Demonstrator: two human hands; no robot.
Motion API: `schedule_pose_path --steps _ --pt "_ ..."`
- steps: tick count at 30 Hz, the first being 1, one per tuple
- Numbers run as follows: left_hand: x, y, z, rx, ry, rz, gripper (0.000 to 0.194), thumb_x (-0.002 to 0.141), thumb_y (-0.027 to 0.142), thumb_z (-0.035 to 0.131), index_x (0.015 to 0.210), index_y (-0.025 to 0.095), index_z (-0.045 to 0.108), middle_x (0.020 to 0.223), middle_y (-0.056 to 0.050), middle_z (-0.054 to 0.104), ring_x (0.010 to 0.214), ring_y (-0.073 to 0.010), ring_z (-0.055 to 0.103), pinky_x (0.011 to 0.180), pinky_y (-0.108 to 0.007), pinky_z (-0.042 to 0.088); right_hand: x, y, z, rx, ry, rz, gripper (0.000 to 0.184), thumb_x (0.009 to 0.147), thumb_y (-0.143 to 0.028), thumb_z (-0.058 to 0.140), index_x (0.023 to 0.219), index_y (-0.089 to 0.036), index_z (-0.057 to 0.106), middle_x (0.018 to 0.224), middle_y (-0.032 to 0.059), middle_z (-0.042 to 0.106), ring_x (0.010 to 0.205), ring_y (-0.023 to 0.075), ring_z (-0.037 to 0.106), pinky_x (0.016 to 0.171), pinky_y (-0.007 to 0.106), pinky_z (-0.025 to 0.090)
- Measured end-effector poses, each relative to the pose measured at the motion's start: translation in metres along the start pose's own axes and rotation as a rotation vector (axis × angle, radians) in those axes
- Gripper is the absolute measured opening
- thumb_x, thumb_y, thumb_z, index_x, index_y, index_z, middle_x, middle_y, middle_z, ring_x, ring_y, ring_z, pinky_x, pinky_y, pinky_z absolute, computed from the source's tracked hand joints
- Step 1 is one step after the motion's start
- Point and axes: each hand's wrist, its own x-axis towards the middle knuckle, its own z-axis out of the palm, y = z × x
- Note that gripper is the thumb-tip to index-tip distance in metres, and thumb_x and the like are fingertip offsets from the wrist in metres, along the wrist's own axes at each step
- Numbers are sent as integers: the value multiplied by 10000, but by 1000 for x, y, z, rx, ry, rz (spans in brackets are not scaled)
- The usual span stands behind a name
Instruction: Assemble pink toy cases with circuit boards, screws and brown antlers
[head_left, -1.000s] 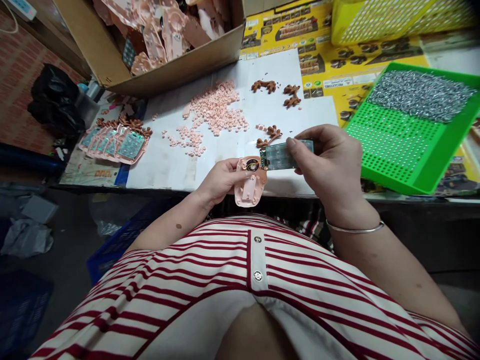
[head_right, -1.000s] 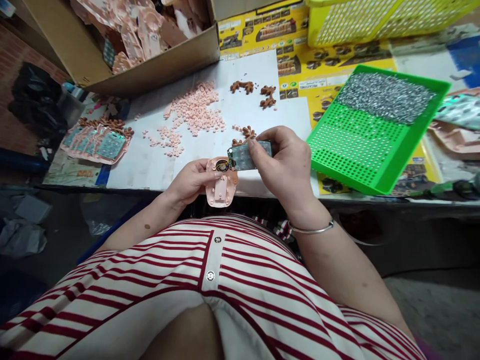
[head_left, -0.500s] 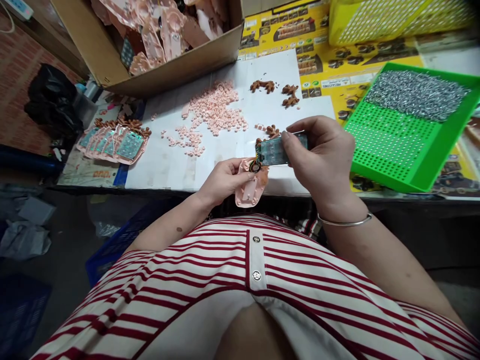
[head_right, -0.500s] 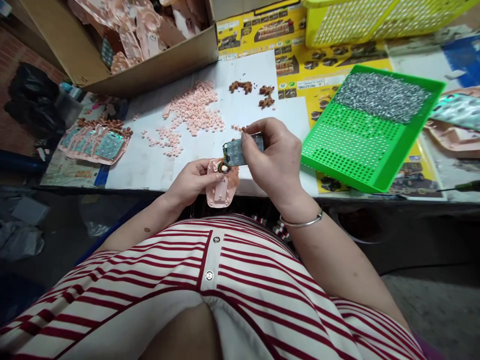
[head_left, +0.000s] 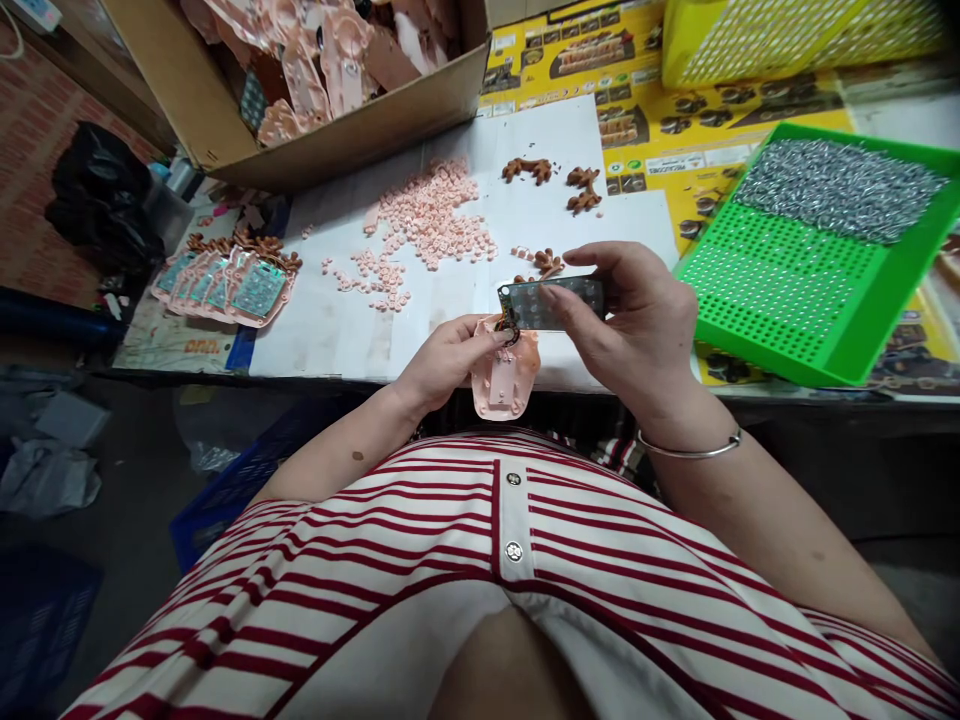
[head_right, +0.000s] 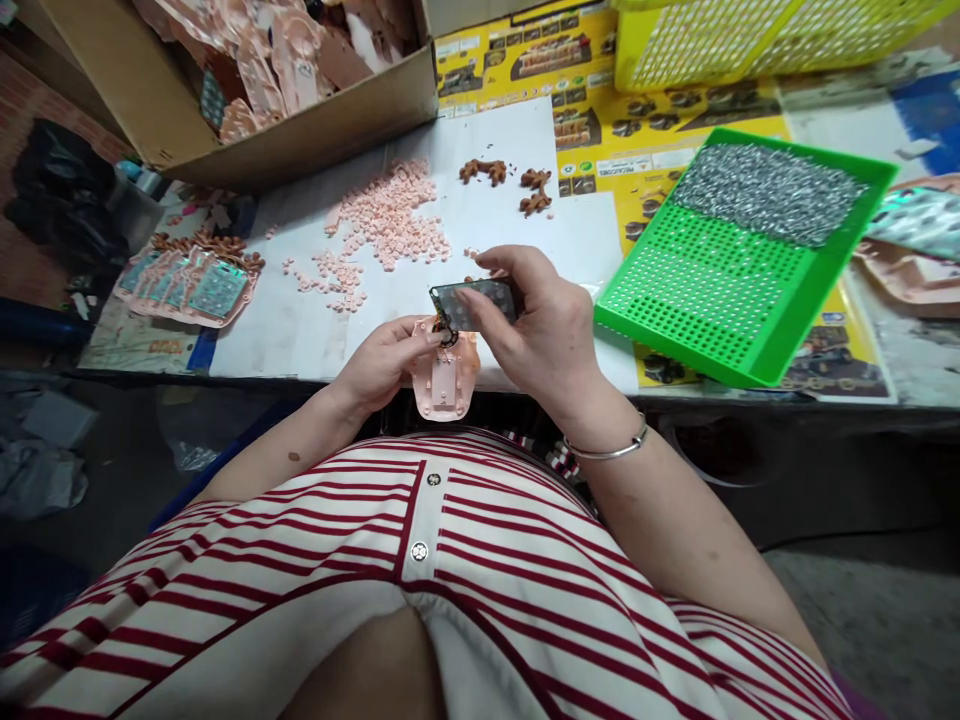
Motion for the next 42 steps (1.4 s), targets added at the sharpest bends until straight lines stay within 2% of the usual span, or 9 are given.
schedule_pose_path --steps 3,7,12,15,19,27,33,37,42 --pt "0 0 0 -16 -5 -3 268 758 381 775 891 157 714 824 -13 712 703 -126 632 682 -247 484 -1 5 1 23 18 34 278 847 -432 732 1042 -245 667 943 21 720 742 148 644 679 301 535" --pt "0 -2 -1 31 -15 55 312 770 404 777 956 158 731 894 -25 737 783 -140 662 752 -254 503 -3 5 -1 87 2 106 248 854 -437 730 1009 -248 688 937 29 730 748 151 662 656 293 534" --pt "1 -5 -3 59 -23 119 378 780 398 786 1065 157 728 965 -43 752 830 -147 674 801 -265 516 -4 5 -8 229 -84 282 277 849 -462 735 999 -230 710 827 18 692 599 112 592 499 243 475" --pt "2 -6 -4 50 1 131 407 777 397 785 1096 152 725 991 -57 761 848 -162 687 822 -284 527 -5 6 -9 371 -150 432 278 799 -431 771 945 -203 708 792 2 679 547 87 540 432 215 448" --pt "4 -6 -3 30 67 169 405 765 384 793 1095 159 729 1014 -62 769 898 -175 696 860 -300 533 -12 7 -4 562 -142 612 290 697 -375 823 875 -200 676 752 -21 661 541 83 548 407 197 441" --pt "2 -1 0 45 103 241 371 810 426 761 1079 172 737 1107 -75 763 1028 -194 694 949 -328 525 -25 2 12 738 -197 787 483 553 -465 901 845 -221 604 585 -65 621 473 99 559 431 214 458" --pt "3 -5 -2 43 97 290 407 789 463 796 1074 179 742 1147 -77 763 1071 -194 694 990 -322 517 -31 -3 18 732 -231 814 611 513 -589 911 863 -225 568 532 -78 600 429 91 525 385 200 440" --pt "3 -5 -2 60 128 313 456 762 477 818 1098 180 731 1182 -83 755 1102 -207 692 1001 -330 517 -37 -3 21 689 -231 786 607 564 -638 874 884 -240 546 525 -93 581 386 84 479 331 199 409" --pt "4 -6 -3 79 141 330 470 779 493 797 1121 180 721 1208 -93 745 1118 -217 692 1024 -350 507 -41 -2 24 682 -231 766 584 616 -645 844 894 -256 509 584 -99 582 386 84 500 308 202 420"
